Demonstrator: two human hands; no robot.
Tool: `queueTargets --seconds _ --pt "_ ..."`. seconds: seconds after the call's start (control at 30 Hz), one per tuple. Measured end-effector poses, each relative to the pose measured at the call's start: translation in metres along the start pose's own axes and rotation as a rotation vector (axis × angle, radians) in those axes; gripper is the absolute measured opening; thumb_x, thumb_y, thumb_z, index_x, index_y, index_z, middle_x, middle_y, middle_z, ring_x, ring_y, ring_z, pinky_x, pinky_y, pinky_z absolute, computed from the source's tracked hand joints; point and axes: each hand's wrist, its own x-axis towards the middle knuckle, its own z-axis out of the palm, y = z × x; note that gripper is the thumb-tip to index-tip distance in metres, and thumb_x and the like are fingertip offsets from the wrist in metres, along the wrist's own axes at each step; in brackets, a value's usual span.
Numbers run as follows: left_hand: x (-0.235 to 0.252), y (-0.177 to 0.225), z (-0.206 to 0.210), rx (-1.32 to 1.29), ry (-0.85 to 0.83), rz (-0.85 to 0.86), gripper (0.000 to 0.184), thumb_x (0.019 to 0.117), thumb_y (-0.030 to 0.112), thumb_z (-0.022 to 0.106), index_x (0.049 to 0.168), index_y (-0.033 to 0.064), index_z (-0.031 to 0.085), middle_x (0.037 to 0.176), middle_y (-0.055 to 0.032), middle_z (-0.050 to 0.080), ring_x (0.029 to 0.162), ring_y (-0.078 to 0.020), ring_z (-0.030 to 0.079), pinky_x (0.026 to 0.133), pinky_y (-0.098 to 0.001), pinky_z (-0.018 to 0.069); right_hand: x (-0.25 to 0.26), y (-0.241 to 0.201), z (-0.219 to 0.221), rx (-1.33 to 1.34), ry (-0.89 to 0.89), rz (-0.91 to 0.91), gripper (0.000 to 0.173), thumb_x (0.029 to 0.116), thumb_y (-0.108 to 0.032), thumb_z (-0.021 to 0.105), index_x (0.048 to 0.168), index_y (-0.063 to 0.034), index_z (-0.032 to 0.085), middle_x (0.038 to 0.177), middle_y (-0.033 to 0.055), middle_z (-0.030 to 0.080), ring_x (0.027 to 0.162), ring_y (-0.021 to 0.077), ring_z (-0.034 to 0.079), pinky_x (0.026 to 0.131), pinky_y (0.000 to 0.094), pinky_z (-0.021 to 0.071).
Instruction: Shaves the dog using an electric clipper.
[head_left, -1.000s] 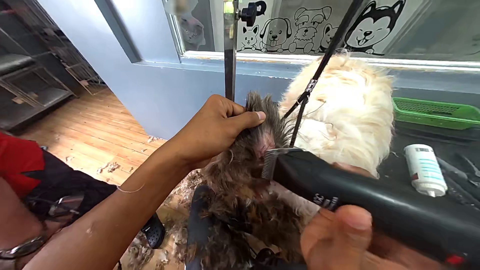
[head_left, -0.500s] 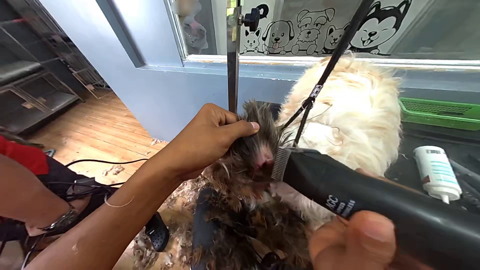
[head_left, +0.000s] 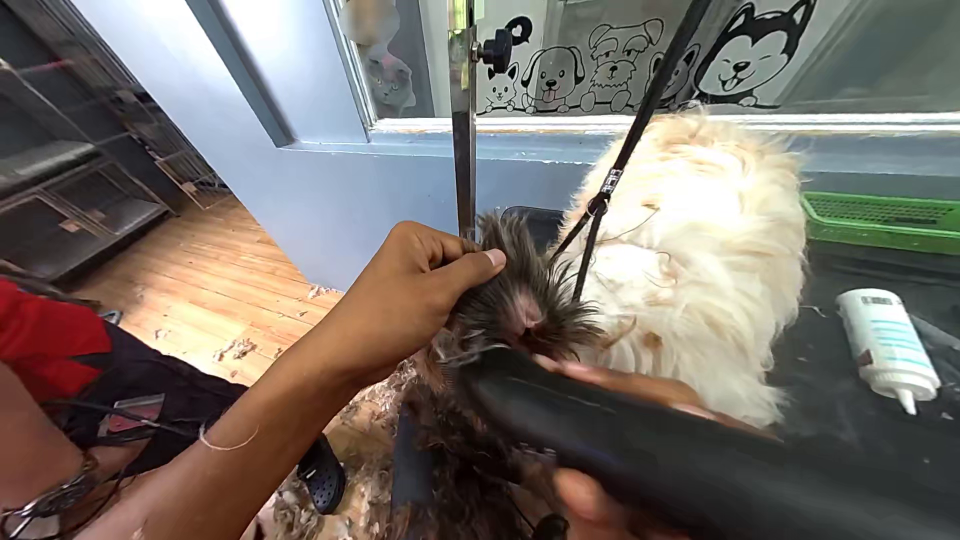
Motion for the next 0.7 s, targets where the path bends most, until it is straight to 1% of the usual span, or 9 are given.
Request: queueTargets --seconds 0.07,0.17,0.27,0.33,0.4,0.47,0.53,0.6,0.7 --pt "-0.002 -0.001 0.0 -0.031 0.008 -0.015 0.034 0.1063 0.016 0.053 0.083 -0.0014 0.07 0.073 -0.0108 0.067 0.063 -0.0143 0.065 0.059 -0.027 0.0578 0.004 -0.01 -0.005 -0.135 0.116 -0.041 0.027 0.0915 -0.026 0.079 0.114 -0.0173 0.066 0.111 -0.005 0.074 0.109 0.0121 0.071 0.096 0.0288 0.0605" --pt "-0.004 -0.005 0.002 -0.077 0.028 -0.044 0.033 0.1065 0.017 0.053 0.087 -0.0019 0.073 0.076 -0.0119 0.068 0.065 -0.0151 0.066 0.059 -0.0277 0.0584 0.002 0.001 0.006 -0.379 0.303 -0.137 0.034 0.0906 -0.028 0.08 0.117 -0.0167 0.062 0.109 -0.0079 0.071 0.106 0.0099 0.071 0.095 0.0287 0.0603" --pt "-0.006 -0.009 0.003 -0.059 0.049 -0.027 0.032 0.1062 0.016 0.054 0.088 -0.0013 0.074 0.076 -0.012 0.069 0.065 -0.0158 0.066 0.061 -0.0295 0.0588 -0.004 0.015 0.021 -0.304 0.245 -0.08 0.038 0.0838 -0.023 0.086 0.115 -0.0177 0.065 0.11 -0.0024 0.074 0.105 0.0161 0.073 0.092 0.0324 0.0631" --pt "-0.007 -0.013 0.004 -0.053 0.056 -0.032 0.033 0.1062 0.017 0.054 0.086 0.0002 0.073 0.072 -0.0112 0.066 0.061 -0.0142 0.062 0.055 -0.0266 0.0538 -0.005 0.016 0.021 -0.217 0.106 -0.027 0.041 0.0851 -0.024 0.085 0.118 -0.0195 0.062 0.114 -0.002 0.074 0.107 0.0163 0.072 0.093 0.0323 0.0623" --pt "-0.01 -0.016 0.005 -0.082 0.066 -0.058 0.033 0.1068 0.019 0.053 0.089 0.0002 0.074 0.073 -0.0116 0.066 0.06 -0.0139 0.059 0.053 -0.0254 0.0509 -0.005 0.014 0.012 -0.106 0.02 -0.018 0.044 0.0863 -0.022 0.084 0.124 -0.0192 0.06 0.117 0.0006 0.073 0.11 0.0194 0.072 0.096 0.0361 0.0615" --pt "-0.012 -0.017 0.005 -0.131 0.077 -0.087 0.032 0.1072 0.019 0.052 0.094 -0.0002 0.074 0.079 -0.0119 0.068 0.064 -0.0139 0.062 0.058 -0.0264 0.0538 -0.001 0.008 0.0 -0.111 0.029 -0.057 0.043 0.0878 -0.024 0.082 0.124 -0.0214 0.06 0.116 -0.0017 0.072 0.11 0.0185 0.071 0.098 0.0361 0.061" --pt "-0.014 -0.018 0.007 -0.177 0.089 -0.107 0.032 0.1075 0.019 0.052 0.096 -0.0004 0.074 0.082 -0.0119 0.07 0.067 -0.0139 0.064 0.062 -0.0279 0.0567 0.002 0.003 -0.006 -0.201 0.12 -0.082 0.036 0.0894 -0.025 0.081 0.12 -0.0208 0.062 0.114 -0.004 0.073 0.11 0.0167 0.071 0.097 0.0337 0.0608" --pt "-0.014 -0.019 0.009 -0.197 0.089 -0.098 0.032 0.1077 0.019 0.051 0.095 -0.0006 0.073 0.083 -0.0114 0.07 0.068 -0.0137 0.065 0.063 -0.0287 0.0579 0.006 0.008 0.0 -0.277 0.22 -0.093 0.037 0.087 -0.025 0.083 0.117 -0.0193 0.062 0.112 -0.005 0.073 0.107 0.0155 0.072 0.095 0.0316 0.0618" --pt "-0.018 -0.022 0.015 -0.16 0.097 -0.049 0.034 0.1076 0.02 0.051 0.088 -0.0003 0.071 0.077 -0.0112 0.066 0.065 -0.0148 0.063 0.059 -0.0293 0.056 0.002 0.015 0.01 -0.186 0.103 -0.02 0.046 0.0848 -0.021 0.085 0.124 -0.0181 0.061 0.117 -0.0015 0.073 0.109 0.017 0.071 0.095 0.0325 0.0619"
